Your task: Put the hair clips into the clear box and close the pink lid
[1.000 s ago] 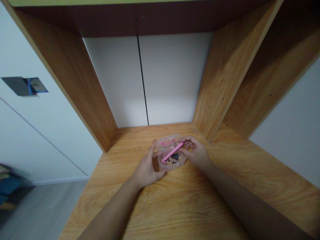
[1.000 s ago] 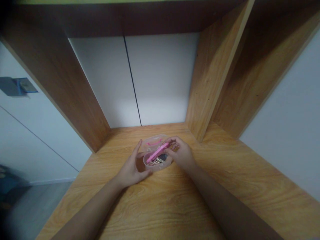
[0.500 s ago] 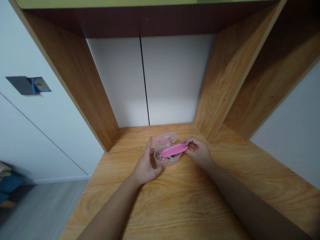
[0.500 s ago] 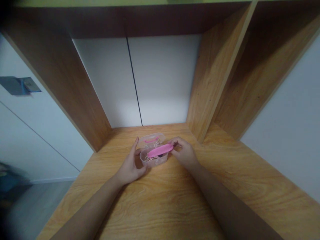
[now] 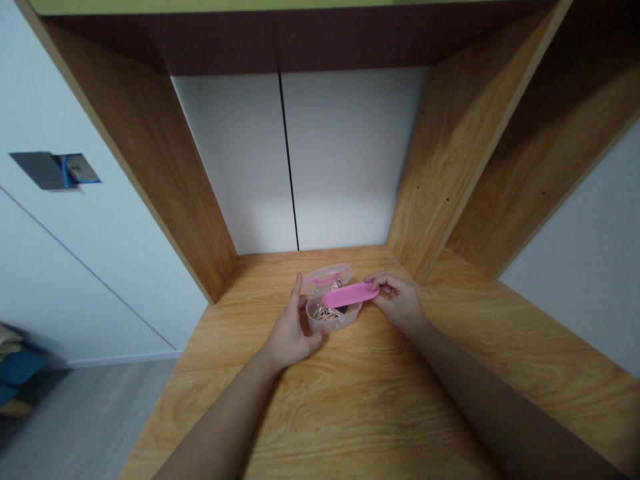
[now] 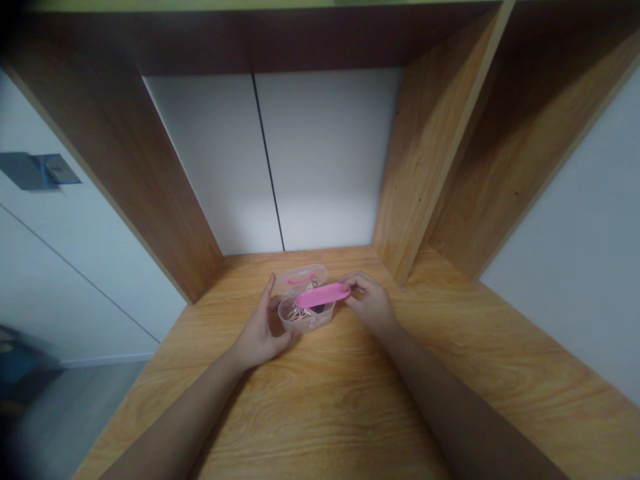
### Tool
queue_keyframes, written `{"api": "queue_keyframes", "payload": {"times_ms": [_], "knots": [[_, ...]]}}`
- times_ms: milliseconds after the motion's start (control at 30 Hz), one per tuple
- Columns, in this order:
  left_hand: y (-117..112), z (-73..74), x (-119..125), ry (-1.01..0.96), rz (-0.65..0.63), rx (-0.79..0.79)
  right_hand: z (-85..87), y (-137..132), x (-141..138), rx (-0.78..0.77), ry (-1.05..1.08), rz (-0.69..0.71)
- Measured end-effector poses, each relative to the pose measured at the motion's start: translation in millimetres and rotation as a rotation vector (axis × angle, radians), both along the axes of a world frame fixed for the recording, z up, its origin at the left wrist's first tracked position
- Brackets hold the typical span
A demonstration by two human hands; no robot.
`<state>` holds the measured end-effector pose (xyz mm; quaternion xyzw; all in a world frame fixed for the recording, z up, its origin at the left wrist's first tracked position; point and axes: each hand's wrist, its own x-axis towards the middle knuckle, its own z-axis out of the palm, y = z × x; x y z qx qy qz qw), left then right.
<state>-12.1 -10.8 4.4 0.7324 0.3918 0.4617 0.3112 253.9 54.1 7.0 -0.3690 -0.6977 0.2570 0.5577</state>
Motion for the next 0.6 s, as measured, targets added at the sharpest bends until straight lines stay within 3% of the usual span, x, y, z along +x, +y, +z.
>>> {"api": "queue_keyframes", "payload": {"times_ms": [267,600], "knots": [[2.4,-1.4,-2.1,0.023,0.044,-0.012,5.0,-1.3,2.3,0.133,-0.141,-0.088],[1.7,1.1,-2.3,0.027,0.036,0.013,7.7,-4.8,0.0,0.145,-0.183,-0.117]]}}
